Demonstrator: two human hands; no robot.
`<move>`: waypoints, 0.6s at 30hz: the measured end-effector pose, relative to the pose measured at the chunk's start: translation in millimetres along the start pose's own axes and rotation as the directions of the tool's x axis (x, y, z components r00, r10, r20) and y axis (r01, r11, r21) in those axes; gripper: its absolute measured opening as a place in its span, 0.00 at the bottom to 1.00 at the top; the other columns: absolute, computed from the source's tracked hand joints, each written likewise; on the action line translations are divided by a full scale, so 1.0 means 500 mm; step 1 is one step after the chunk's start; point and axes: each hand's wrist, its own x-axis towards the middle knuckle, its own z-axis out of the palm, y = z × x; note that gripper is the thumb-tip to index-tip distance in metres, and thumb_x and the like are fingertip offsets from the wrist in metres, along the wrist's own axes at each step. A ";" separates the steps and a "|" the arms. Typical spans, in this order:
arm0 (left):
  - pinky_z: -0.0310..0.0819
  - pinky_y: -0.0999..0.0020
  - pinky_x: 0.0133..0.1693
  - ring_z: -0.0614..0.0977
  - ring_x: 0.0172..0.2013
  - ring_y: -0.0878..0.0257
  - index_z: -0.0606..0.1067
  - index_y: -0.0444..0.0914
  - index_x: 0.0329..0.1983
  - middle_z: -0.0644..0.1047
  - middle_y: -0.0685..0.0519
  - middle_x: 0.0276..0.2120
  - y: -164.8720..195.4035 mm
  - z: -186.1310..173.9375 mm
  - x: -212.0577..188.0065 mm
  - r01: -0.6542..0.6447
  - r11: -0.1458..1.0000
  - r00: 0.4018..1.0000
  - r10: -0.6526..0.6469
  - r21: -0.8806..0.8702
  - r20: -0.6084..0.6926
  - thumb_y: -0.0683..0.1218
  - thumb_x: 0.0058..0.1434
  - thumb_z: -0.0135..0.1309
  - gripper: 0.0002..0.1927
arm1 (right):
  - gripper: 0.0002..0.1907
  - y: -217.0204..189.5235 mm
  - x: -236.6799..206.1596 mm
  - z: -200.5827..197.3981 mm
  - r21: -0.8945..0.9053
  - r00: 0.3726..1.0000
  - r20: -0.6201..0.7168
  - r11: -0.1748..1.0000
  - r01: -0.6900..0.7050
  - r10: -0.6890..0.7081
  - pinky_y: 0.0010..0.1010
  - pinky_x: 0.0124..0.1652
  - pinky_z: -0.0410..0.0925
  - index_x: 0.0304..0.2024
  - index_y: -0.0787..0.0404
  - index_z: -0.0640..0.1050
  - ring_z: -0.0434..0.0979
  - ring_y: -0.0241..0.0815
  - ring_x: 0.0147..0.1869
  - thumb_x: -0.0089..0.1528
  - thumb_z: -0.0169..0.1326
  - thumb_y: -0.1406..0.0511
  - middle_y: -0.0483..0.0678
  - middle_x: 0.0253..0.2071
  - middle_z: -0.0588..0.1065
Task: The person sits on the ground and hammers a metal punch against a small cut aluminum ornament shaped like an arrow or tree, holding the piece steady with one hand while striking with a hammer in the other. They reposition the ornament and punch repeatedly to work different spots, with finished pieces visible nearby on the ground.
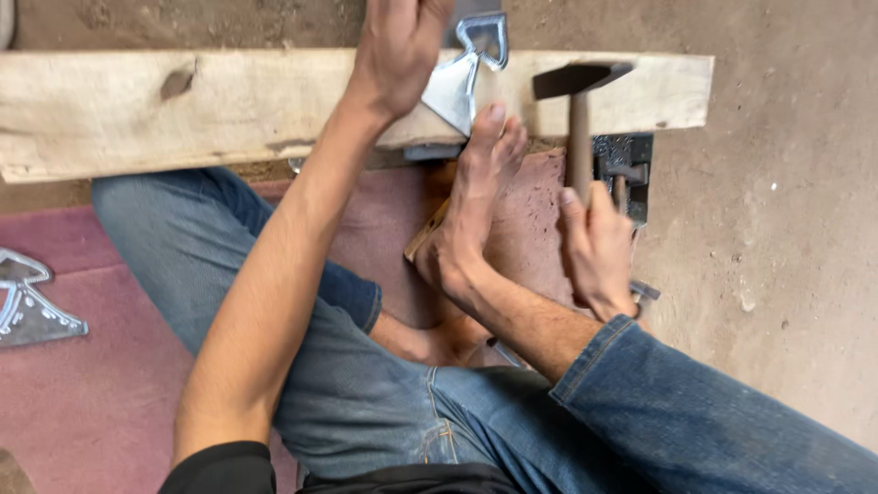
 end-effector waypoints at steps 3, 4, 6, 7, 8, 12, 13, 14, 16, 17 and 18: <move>0.74 0.58 0.37 0.77 0.30 0.52 0.67 0.33 0.41 0.72 0.47 0.28 0.016 0.005 0.006 -0.165 0.960 0.986 0.162 0.226 0.028 0.45 0.62 0.60 0.14 | 0.15 0.017 -0.001 0.037 -0.030 0.998 -0.046 0.999 0.043 -0.045 0.36 0.21 0.66 0.41 0.64 0.70 0.77 0.45 0.21 0.74 0.47 0.58 0.51 0.20 0.73; 0.72 0.56 0.37 0.77 0.32 0.49 0.67 0.33 0.43 0.73 0.46 0.30 0.020 0.006 0.007 -0.313 0.899 0.948 0.313 0.306 0.049 0.42 0.55 0.65 0.20 | 0.15 0.018 -0.003 0.045 -0.032 0.999 -0.037 0.999 0.039 -0.040 0.38 0.21 0.65 0.41 0.64 0.69 0.76 0.47 0.20 0.74 0.47 0.58 0.53 0.19 0.72; 0.73 0.57 0.37 0.78 0.33 0.51 0.65 0.34 0.43 0.74 0.48 0.32 0.023 0.006 0.009 -0.238 0.917 0.971 0.231 0.321 0.059 0.41 0.56 0.68 0.22 | 0.14 0.016 -0.005 0.054 -0.036 1.000 -0.014 0.999 0.027 -0.027 0.42 0.21 0.64 0.41 0.65 0.68 0.76 0.51 0.20 0.74 0.47 0.59 0.57 0.18 0.71; 0.73 0.58 0.37 0.78 0.33 0.52 0.65 0.35 0.43 0.75 0.49 0.33 0.023 0.005 0.010 -0.202 0.923 0.979 0.191 0.327 0.066 0.40 0.57 0.70 0.23 | 0.14 0.014 -0.006 0.056 -0.024 1.000 -0.009 0.999 0.029 -0.029 0.43 0.21 0.64 0.42 0.64 0.68 0.76 0.53 0.20 0.73 0.47 0.59 0.57 0.18 0.71; 0.74 0.58 0.37 0.79 0.33 0.54 0.65 0.35 0.43 0.75 0.50 0.33 0.019 0.006 0.010 -0.142 0.941 0.990 0.129 0.308 0.060 0.41 0.58 0.69 0.22 | 0.13 0.011 -0.007 0.059 -0.012 0.999 -0.011 0.999 0.031 -0.032 0.44 0.21 0.65 0.43 0.64 0.68 0.77 0.54 0.21 0.73 0.47 0.59 0.58 0.18 0.71; 0.77 0.60 0.35 0.79 0.32 0.60 0.67 0.37 0.45 0.74 0.50 0.32 0.001 0.008 0.012 0.019 0.958 0.999 -0.030 0.286 0.034 0.46 0.59 0.70 0.22 | 0.13 0.011 -0.010 0.066 -0.010 0.997 -0.023 0.997 0.078 -0.078 0.47 0.23 0.65 0.44 0.64 0.67 0.77 0.62 0.25 0.73 0.47 0.60 0.61 0.20 0.71; 0.77 0.60 0.34 0.78 0.32 0.60 0.68 0.38 0.46 0.74 0.50 0.33 -0.004 0.008 0.011 0.039 0.954 0.999 -0.047 0.296 0.021 0.48 0.59 0.71 0.23 | 0.13 0.013 -0.011 0.067 -0.003 0.997 -0.014 0.998 0.070 -0.070 0.47 0.23 0.65 0.44 0.64 0.67 0.78 0.62 0.25 0.73 0.47 0.60 0.61 0.20 0.72; 0.77 0.61 0.34 0.79 0.32 0.62 0.68 0.38 0.45 0.74 0.52 0.32 -0.008 0.006 0.011 0.136 0.955 0.987 -0.108 0.262 -0.118 0.50 0.60 0.70 0.23 | 0.13 0.016 -0.013 0.070 0.003 0.998 -0.004 0.998 0.062 -0.062 0.48 0.23 0.65 0.44 0.64 0.67 0.78 0.63 0.25 0.73 0.47 0.60 0.61 0.20 0.72; 0.76 0.63 0.34 0.80 0.32 0.64 0.67 0.37 0.42 0.75 0.54 0.31 -0.015 0.000 0.009 0.316 0.936 0.896 -0.241 0.154 -0.374 0.53 0.64 0.68 0.22 | 0.12 0.021 -0.017 0.072 0.011 0.998 0.008 0.998 0.055 -0.055 0.48 0.23 0.66 0.45 0.64 0.67 0.78 0.64 0.26 0.73 0.47 0.60 0.61 0.20 0.72; 0.77 0.63 0.38 0.78 0.33 0.63 0.68 0.36 0.42 0.74 0.53 0.31 -0.016 -0.005 0.008 0.269 0.961 0.907 -0.273 -0.057 -0.320 0.52 0.70 0.63 0.19 | 0.12 0.022 -0.019 0.071 0.014 0.998 0.007 0.998 0.057 -0.057 0.49 0.23 0.66 0.45 0.64 0.67 0.78 0.64 0.26 0.73 0.47 0.60 0.61 0.21 0.72; 0.78 0.64 0.43 0.76 0.34 0.63 0.68 0.34 0.42 0.73 0.52 0.32 -0.017 -0.010 0.006 0.222 0.936 0.919 -0.294 -0.272 -0.263 0.50 0.76 0.58 0.17 | 0.12 0.023 -0.020 0.071 0.015 0.998 0.005 0.998 0.059 -0.060 0.49 0.23 0.66 0.45 0.64 0.67 0.78 0.64 0.26 0.73 0.47 0.60 0.61 0.21 0.72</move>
